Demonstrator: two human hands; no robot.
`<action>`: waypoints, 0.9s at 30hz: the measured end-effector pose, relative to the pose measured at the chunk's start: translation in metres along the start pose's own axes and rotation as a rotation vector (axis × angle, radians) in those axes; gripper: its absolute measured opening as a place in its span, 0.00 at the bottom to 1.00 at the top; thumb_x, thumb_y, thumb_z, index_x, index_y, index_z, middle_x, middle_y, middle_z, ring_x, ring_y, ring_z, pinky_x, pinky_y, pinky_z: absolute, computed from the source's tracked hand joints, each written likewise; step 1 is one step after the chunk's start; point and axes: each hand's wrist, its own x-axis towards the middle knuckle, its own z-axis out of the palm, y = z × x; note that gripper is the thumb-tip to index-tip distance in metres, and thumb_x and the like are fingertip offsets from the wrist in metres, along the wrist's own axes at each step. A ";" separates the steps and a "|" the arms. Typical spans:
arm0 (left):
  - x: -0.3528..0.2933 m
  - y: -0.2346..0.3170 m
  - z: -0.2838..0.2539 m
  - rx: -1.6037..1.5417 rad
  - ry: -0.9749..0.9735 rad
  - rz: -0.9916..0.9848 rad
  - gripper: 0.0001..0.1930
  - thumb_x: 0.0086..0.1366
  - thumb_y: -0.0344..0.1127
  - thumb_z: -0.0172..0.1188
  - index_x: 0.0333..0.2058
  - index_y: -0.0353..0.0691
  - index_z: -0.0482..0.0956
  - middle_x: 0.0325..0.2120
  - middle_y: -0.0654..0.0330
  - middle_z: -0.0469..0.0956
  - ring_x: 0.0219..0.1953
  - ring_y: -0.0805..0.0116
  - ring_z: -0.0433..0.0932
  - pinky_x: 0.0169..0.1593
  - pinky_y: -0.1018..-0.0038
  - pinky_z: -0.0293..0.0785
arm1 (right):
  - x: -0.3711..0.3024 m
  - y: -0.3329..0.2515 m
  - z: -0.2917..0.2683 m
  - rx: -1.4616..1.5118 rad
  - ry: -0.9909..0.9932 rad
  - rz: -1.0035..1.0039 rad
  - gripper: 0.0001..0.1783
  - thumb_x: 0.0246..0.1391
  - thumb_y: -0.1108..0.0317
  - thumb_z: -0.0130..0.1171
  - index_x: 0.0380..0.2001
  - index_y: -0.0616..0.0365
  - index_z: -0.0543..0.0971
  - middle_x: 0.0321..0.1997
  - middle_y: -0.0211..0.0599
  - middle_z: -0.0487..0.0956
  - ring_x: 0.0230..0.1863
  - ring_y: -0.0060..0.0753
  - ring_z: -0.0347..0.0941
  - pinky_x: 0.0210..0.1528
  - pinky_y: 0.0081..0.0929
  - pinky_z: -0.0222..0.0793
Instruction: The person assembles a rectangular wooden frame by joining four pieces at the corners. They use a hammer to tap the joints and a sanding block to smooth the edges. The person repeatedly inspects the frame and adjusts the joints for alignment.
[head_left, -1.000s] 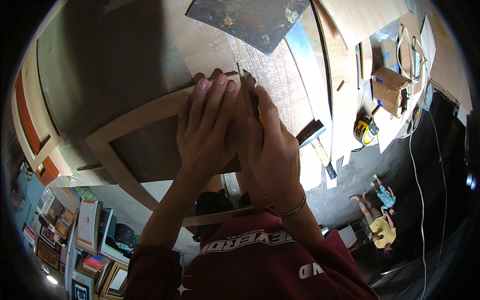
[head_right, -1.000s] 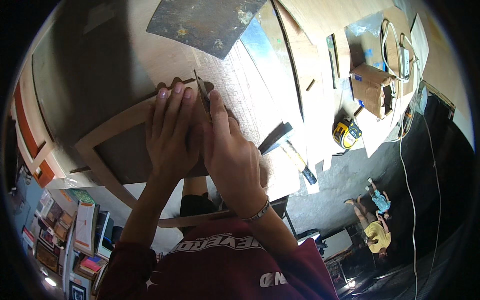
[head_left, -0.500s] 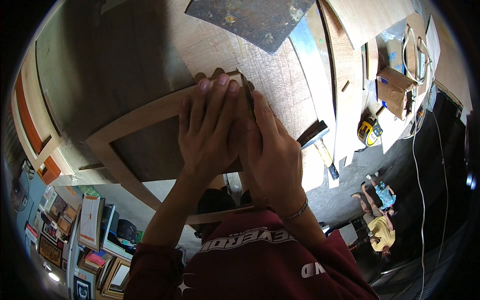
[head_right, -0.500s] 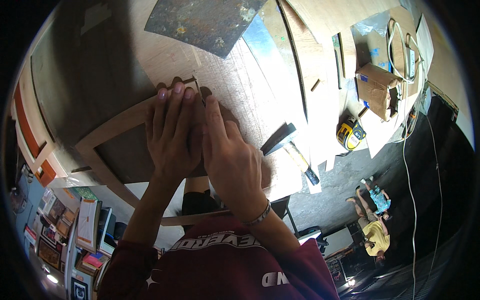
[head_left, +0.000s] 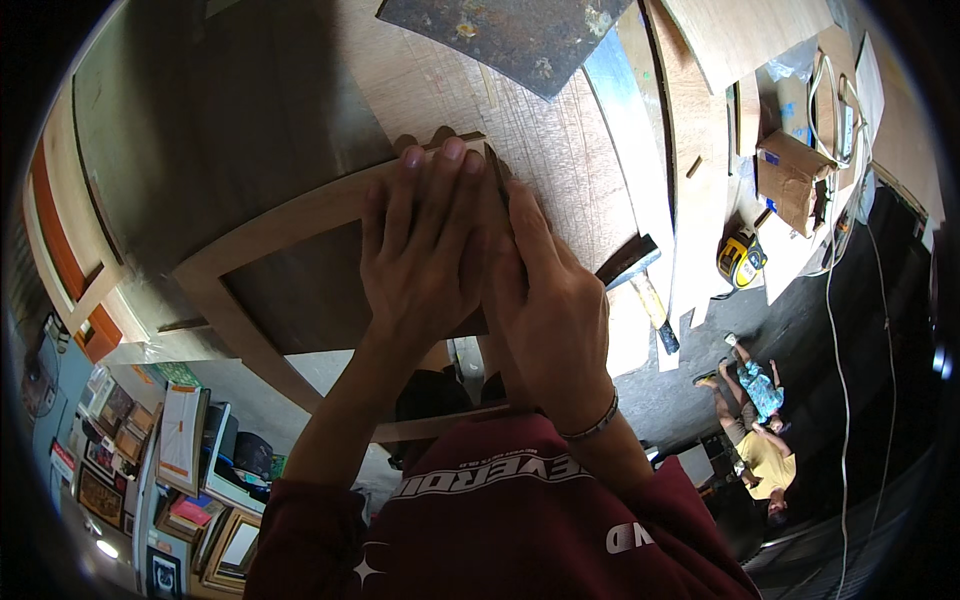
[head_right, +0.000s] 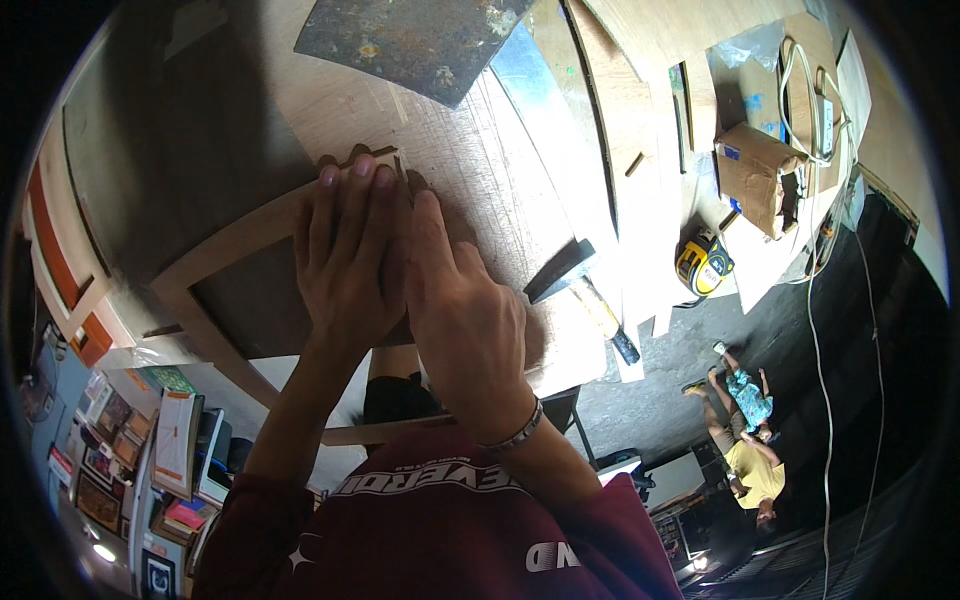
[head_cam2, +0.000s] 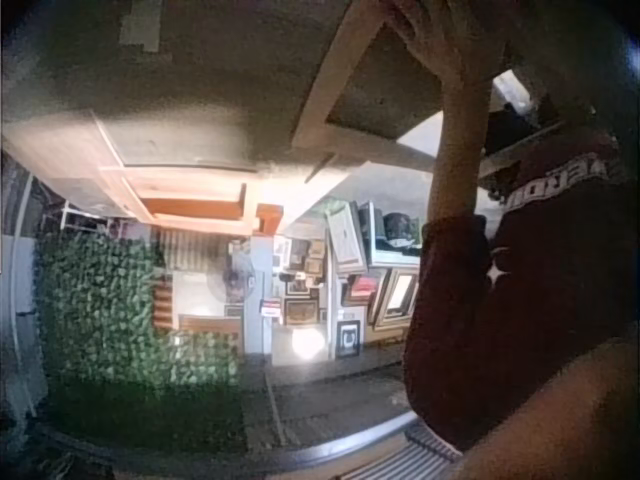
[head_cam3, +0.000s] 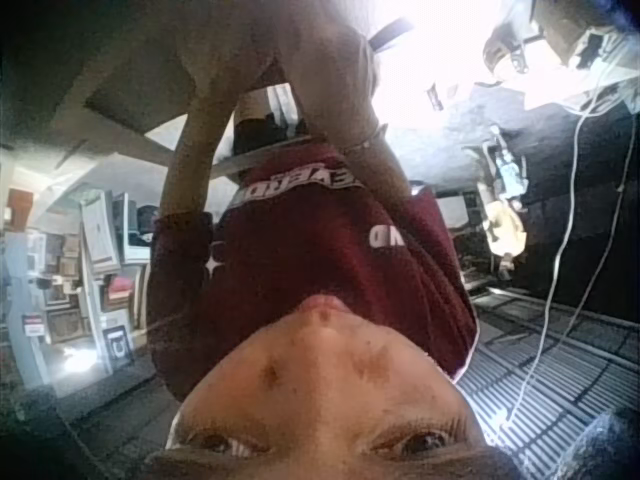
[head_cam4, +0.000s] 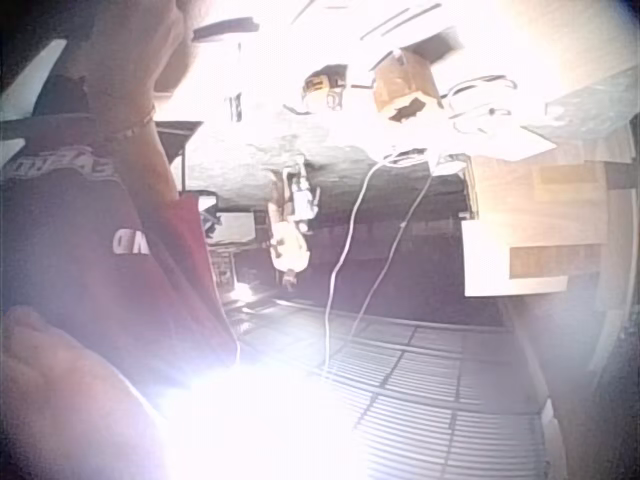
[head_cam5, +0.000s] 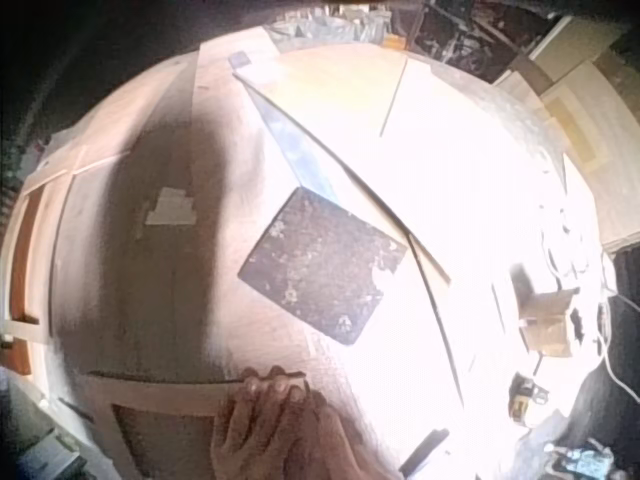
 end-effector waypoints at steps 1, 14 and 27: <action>0.000 0.000 0.000 0.000 0.003 -0.004 0.24 0.74 0.48 0.44 0.62 0.46 0.75 0.65 0.61 0.70 0.71 0.56 0.61 0.73 0.54 0.47 | 0.000 0.000 0.000 0.002 0.001 -0.003 0.23 0.63 0.71 0.54 0.61 0.65 0.72 0.49 0.62 0.81 0.47 0.60 0.81 0.42 0.41 0.81; 0.000 -0.002 0.002 -0.016 0.013 0.018 0.24 0.73 0.46 0.44 0.61 0.45 0.76 0.64 0.60 0.71 0.70 0.54 0.62 0.71 0.51 0.52 | -0.018 0.013 -0.006 0.083 0.031 0.021 0.25 0.62 0.71 0.56 0.61 0.64 0.72 0.48 0.61 0.81 0.46 0.60 0.82 0.42 0.39 0.80; -0.001 -0.001 0.002 -0.029 0.026 -0.004 0.25 0.74 0.49 0.45 0.62 0.46 0.75 0.65 0.61 0.71 0.70 0.56 0.62 0.72 0.53 0.48 | 0.007 0.009 0.002 0.060 0.054 -0.055 0.23 0.62 0.72 0.55 0.61 0.63 0.73 0.51 0.60 0.80 0.49 0.58 0.81 0.44 0.40 0.80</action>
